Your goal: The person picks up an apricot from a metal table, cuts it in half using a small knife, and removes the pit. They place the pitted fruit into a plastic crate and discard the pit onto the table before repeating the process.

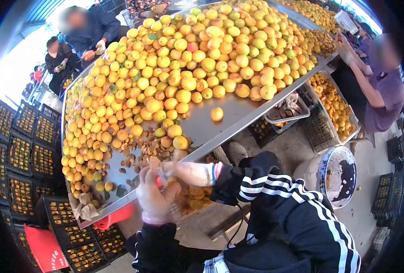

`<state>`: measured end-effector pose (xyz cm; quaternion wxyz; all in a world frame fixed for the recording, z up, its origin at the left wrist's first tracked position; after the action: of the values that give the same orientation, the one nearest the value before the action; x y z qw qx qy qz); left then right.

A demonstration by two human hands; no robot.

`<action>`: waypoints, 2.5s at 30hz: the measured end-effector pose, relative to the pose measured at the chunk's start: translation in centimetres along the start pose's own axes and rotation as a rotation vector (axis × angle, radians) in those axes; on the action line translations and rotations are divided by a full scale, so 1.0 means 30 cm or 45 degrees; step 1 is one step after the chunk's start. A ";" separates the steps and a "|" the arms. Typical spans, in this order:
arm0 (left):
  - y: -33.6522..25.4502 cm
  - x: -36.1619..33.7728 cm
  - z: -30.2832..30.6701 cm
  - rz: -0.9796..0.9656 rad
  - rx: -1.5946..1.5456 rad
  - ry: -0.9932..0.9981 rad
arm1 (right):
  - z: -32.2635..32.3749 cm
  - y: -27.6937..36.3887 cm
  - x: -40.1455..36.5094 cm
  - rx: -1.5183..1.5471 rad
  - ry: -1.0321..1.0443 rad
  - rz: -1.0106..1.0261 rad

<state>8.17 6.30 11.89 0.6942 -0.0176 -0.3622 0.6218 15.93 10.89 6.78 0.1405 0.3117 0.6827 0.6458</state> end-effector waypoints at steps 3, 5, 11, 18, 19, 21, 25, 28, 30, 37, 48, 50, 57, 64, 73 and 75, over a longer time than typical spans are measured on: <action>-0.008 -0.040 -0.006 -0.270 -0.039 -0.132 | -0.030 -0.019 0.007 -0.226 0.040 0.094; -0.017 -0.033 -0.007 -0.257 0.051 -0.075 | -0.023 -0.012 0.013 -0.577 -0.108 0.321; -0.083 -0.034 0.023 -0.374 0.076 -0.221 | -0.023 -0.090 -0.041 -0.041 -0.099 -0.276; -0.046 -0.016 0.011 -0.148 0.042 -0.303 | 0.010 -0.097 -0.009 -0.020 -0.275 -0.476; -0.028 -0.012 0.021 -0.090 -0.026 -0.353 | 0.010 -0.111 -0.004 -0.016 -0.275 -0.474; -0.019 -0.008 0.021 -0.073 -0.044 -0.357 | 0.039 -0.059 0.016 -0.291 -0.354 -0.245; -0.005 0.007 0.021 -0.024 -0.161 -0.416 | 0.062 -0.007 0.022 -0.338 -0.490 -0.064; 0.003 0.014 0.013 0.025 -0.148 -0.457 | 0.080 -0.024 0.031 -0.385 -0.509 -0.086; 0.021 0.022 0.007 0.140 -0.223 -0.469 | 0.084 -0.021 0.040 -0.370 -0.534 -0.063; 0.067 0.032 -0.005 0.499 -0.576 -0.618 | 0.068 0.082 0.042 -0.945 -0.669 0.272; -0.050 0.040 0.056 -0.037 -0.294 -0.592 | -0.045 -0.155 -0.010 -0.750 -0.284 0.299; -0.053 0.024 0.043 -0.064 -0.291 -0.530 | -0.041 -0.244 -0.030 -0.232 -0.298 0.067; -0.105 -0.027 0.047 -0.219 -0.342 -0.381 | -0.093 -0.259 -0.101 0.088 -0.131 -0.480; -0.035 0.002 0.054 -0.152 -0.363 -0.574 | -0.036 -0.231 -0.009 -1.052 -0.086 0.017; 0.130 0.043 -0.102 0.732 -1.620 -0.253 | 0.179 0.098 0.075 -0.515 -0.544 0.207; 0.114 0.053 -0.122 0.714 -1.870 -0.244 | 0.141 0.182 0.064 -0.706 -0.541 0.394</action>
<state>7.12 10.02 8.35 0.2881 -0.5081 -0.7202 0.3743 18.32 15.27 11.95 0.2588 0.4882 0.3825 0.7405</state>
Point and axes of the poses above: each hand's wrist, its own x-axis towards the middle knuckle, its own z-axis out of the back of the hand, y = z × x, the point moved 10 cm from there along x, towards the middle knuckle, and after that the axes turned 3 degrees about -y, right-handed, at the moved point
